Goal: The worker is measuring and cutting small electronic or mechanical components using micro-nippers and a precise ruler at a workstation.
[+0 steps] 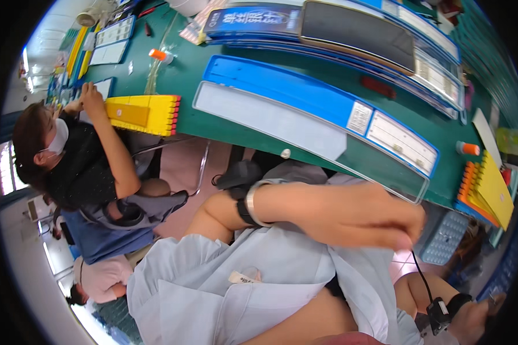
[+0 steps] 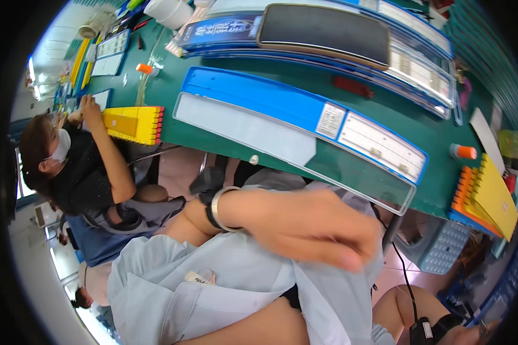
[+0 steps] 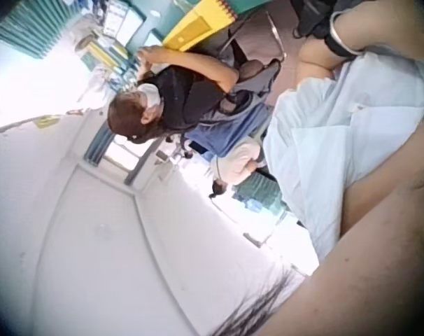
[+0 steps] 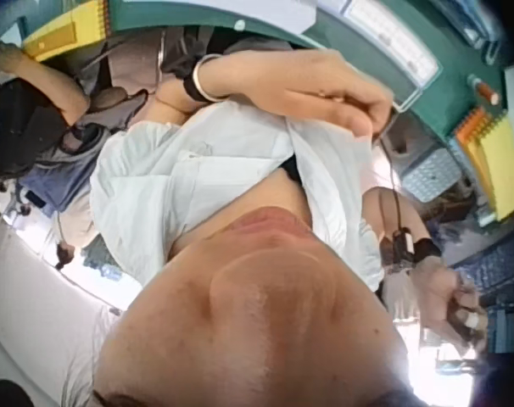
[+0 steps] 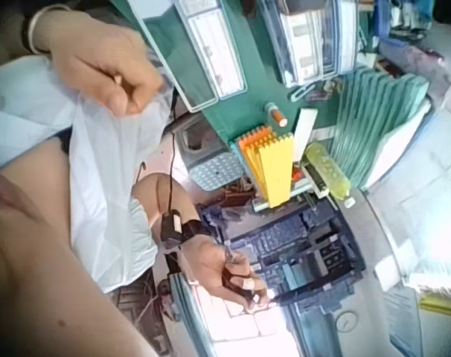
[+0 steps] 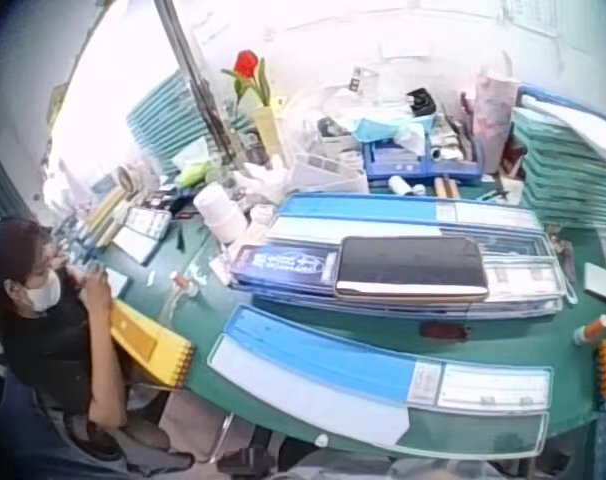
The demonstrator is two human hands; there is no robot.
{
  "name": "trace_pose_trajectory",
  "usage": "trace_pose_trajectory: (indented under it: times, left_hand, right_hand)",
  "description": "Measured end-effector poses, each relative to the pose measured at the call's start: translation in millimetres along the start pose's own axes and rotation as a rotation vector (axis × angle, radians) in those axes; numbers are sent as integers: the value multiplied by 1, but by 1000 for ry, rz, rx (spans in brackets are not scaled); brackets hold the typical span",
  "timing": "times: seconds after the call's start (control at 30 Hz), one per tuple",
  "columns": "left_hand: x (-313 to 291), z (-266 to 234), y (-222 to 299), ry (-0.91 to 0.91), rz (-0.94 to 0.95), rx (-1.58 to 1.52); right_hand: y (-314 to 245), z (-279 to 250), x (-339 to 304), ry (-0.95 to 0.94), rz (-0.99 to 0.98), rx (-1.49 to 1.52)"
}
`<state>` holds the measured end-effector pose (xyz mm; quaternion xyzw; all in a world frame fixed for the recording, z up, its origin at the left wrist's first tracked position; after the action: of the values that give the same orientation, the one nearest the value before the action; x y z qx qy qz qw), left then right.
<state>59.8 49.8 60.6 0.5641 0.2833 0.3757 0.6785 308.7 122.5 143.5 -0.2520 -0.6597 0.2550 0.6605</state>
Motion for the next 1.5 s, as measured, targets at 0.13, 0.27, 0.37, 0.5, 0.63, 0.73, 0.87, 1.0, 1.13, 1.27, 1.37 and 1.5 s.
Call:
trace_pose_trajectory:
  times: [0.13, 0.27, 0.37, 0.5, 0.63, 0.73, 0.87, 1.0, 1.13, 1.27, 1.37, 1.5]
  left_hand:
    - [-110, -84, 20, 647, 10, 288]
    - [-177, -139, 41, 1126, -67, 1104]
    - [-189, -160, 53, 1381, -63, 1500]
    - [-229, -186, 45, 1661, -176, 1491]
    - [-259, -208, 24, 1880, -178, 974]
    - [-276, -223, 8, 1874, -82, 726]
    - [-273, -228, 7, 1829, -113, 773]
    - [-275, -222, 12, 1821, -125, 979]
    - [-275, -223, 11, 1849, -201, 929]
    - [-274, -223, 11, 1863, -195, 880]
    - [-272, -225, 11, 1827, -180, 897]
    - [-271, -226, 8, 1800, -166, 898]
  right_hand:
    - [30, -11, -9, 77, 150, -143]
    - [81, 39, -26, 70, 446, 99]
    - [91, 120, -47, -251, 611, 376]
    - [84, 199, -86, -686, 753, 421]
    - [76, 237, -115, -880, 916, 499]
    - [78, 246, -132, -947, 1012, 547]
    - [82, 250, -133, -917, 995, 587]
    - [85, 250, -136, -887, 1012, 575]
    - [87, 250, -138, -880, 1010, 573]
    - [88, 250, -138, -866, 1007, 589]
    - [88, 249, -138, -872, 1001, 592]
    - [88, 247, -138, -884, 1016, 577]
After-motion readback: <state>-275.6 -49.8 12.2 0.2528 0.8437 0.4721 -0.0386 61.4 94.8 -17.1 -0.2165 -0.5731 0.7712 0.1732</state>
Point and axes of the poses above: each hand's wrist, its own x-axis towards the middle knuckle, its own z-axis out of the palm, y = z × x, the point moved 10 cm from there along x, towards the middle knuckle, and after that the axes turned 13 degrees about -z, right-handed, at the moved point
